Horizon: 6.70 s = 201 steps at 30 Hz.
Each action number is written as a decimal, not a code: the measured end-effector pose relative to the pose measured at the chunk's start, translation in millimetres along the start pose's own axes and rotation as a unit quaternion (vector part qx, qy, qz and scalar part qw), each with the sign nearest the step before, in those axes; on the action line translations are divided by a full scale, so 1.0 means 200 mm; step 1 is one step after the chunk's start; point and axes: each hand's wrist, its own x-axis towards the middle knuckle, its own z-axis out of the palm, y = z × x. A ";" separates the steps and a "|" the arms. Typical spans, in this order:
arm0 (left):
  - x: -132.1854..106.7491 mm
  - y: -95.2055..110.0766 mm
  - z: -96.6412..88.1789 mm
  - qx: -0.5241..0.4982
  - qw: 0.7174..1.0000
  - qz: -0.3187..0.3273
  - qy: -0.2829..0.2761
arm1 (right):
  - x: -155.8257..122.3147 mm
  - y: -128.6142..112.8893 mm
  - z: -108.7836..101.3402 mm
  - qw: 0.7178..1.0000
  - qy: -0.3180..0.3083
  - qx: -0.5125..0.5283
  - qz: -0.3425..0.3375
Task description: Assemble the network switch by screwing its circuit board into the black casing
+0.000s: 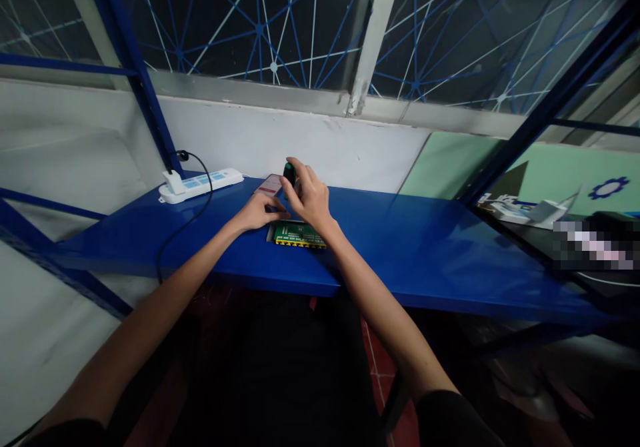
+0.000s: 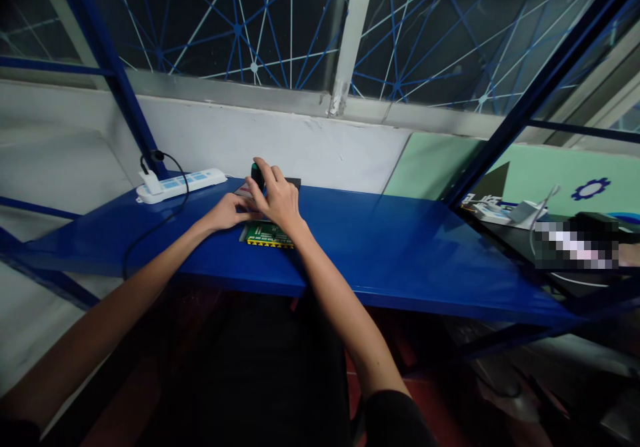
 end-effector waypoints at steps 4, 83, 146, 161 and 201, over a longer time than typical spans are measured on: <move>0.00 0.00 -0.01 0.000 1.000 0.009 -0.009 | -0.01 -0.01 0.00 1.000 -0.027 -0.001 -0.012; 0.00 0.00 0.00 0.003 1.000 0.028 -0.007 | -0.02 -0.03 -0.03 0.998 -0.057 0.006 -0.007; -0.01 -0.01 0.00 0.038 0.999 0.022 0.005 | -0.02 -0.02 0.00 0.999 -0.045 -0.021 -0.012; -0.01 -0.01 -0.01 0.057 0.998 0.017 0.023 | -0.02 -0.02 0.01 0.999 -0.044 -0.012 -0.008; -0.01 0.01 0.00 0.053 0.998 0.011 0.023 | -0.02 0.00 0.01 1.000 -0.016 -0.017 0.002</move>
